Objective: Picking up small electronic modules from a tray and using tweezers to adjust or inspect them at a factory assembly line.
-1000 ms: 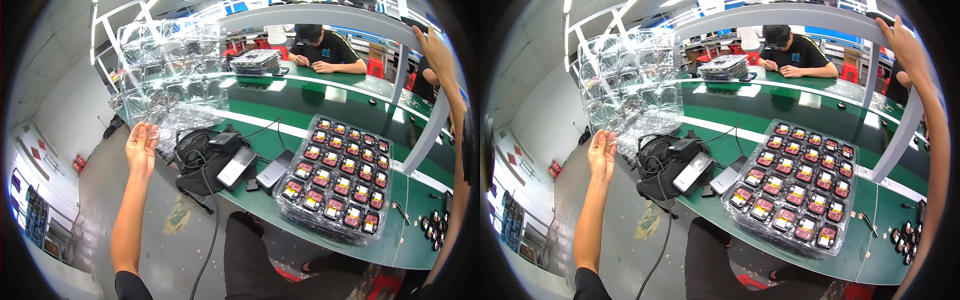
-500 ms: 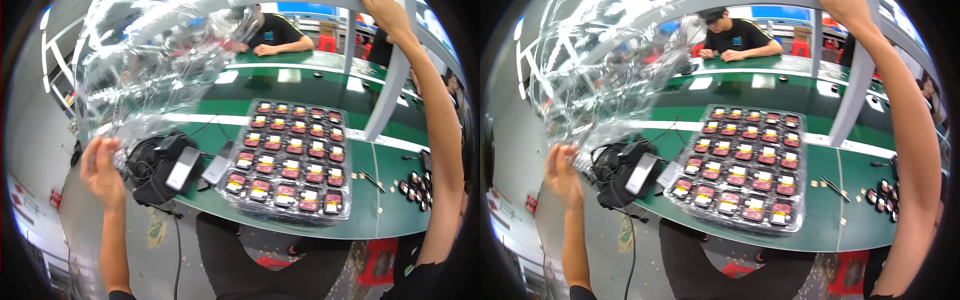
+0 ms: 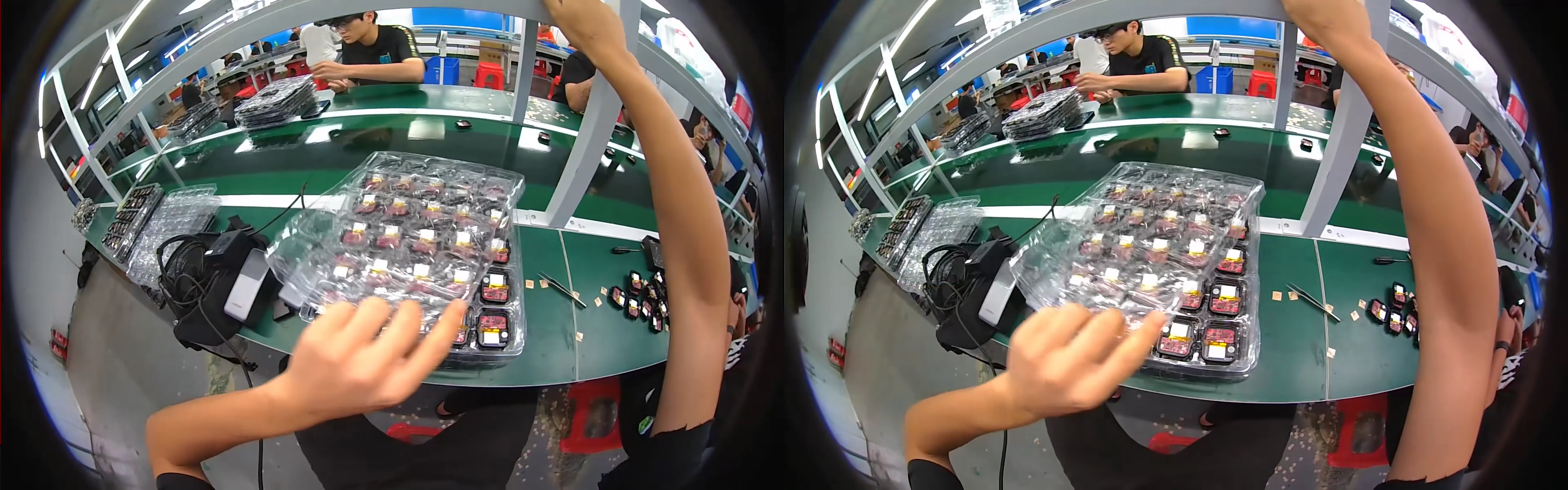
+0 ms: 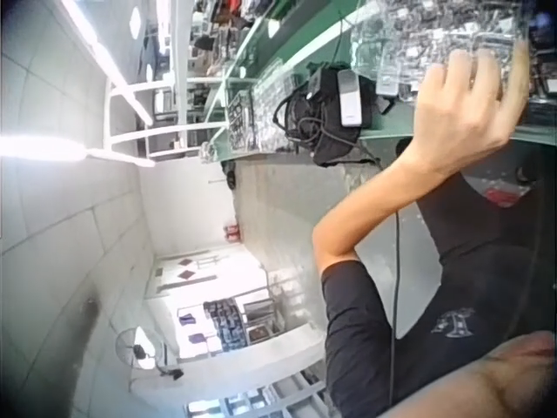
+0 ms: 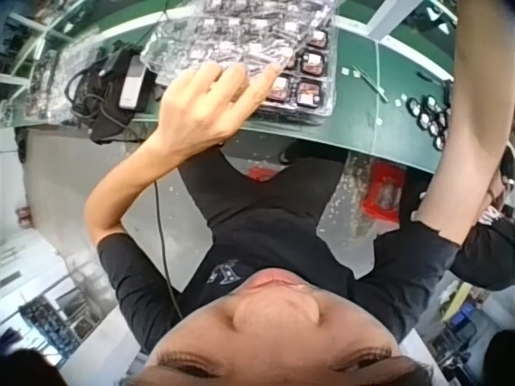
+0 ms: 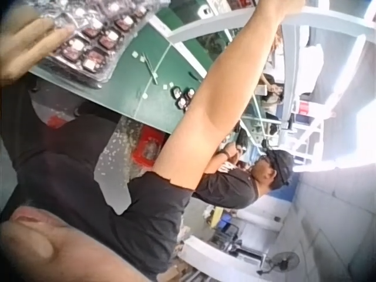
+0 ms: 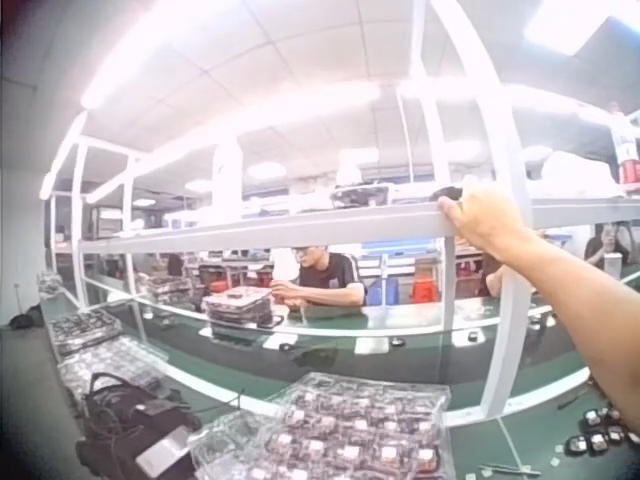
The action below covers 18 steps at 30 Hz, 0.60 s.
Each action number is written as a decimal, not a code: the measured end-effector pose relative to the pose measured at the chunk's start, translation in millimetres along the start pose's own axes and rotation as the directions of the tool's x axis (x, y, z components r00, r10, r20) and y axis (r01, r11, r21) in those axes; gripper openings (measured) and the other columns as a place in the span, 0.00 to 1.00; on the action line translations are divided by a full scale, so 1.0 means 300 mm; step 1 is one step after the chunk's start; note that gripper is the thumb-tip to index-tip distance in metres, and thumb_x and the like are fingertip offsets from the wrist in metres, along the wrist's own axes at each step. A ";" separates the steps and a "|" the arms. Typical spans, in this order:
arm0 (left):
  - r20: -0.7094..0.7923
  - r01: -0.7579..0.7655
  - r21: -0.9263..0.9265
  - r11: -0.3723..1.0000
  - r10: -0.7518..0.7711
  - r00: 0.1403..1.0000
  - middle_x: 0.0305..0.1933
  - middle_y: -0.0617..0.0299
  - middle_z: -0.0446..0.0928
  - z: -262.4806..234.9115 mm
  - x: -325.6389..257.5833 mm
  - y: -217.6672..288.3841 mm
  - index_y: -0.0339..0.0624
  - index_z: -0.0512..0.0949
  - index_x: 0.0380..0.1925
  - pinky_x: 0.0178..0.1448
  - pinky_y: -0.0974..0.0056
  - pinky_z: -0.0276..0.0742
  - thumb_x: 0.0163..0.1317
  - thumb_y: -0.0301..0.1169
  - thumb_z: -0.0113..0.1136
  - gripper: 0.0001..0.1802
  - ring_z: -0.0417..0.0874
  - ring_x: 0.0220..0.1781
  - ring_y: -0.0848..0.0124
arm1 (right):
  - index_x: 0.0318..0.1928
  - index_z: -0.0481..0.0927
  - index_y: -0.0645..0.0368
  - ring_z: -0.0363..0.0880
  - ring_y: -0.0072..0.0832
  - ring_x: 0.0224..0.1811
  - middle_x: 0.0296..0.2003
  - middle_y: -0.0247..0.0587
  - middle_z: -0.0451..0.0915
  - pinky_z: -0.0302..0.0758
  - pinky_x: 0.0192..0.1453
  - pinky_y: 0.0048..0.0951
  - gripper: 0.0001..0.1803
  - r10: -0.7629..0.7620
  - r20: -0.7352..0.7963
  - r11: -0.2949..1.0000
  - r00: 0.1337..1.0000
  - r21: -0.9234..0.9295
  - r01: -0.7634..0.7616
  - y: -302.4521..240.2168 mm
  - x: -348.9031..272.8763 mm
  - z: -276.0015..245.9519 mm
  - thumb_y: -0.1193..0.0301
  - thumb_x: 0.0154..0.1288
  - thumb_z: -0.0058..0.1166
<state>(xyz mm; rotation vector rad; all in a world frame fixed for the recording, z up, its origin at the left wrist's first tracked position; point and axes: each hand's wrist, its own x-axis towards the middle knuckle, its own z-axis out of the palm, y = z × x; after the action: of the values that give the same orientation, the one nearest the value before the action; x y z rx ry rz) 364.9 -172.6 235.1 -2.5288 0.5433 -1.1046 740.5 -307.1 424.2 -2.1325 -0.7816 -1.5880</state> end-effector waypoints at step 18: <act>0.313 0.287 -0.434 0.854 -0.156 0.937 0.45 0.55 0.79 0.159 0.099 0.179 0.34 0.75 0.58 0.42 0.63 0.79 0.63 0.41 0.66 0.29 0.77 0.43 0.63 | 0.70 0.57 0.86 0.84 0.61 0.49 0.42 0.73 0.83 0.79 0.56 0.50 0.51 0.060 0.134 0.996 0.989 -0.071 -0.051 -0.025 0.007 0.055 0.45 0.71 0.51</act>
<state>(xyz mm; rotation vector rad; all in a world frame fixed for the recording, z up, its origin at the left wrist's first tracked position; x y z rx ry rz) 408.1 -226.5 199.2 -3.1784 0.5004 -0.7379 748.5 -291.1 421.1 -2.3098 -0.7127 -1.4733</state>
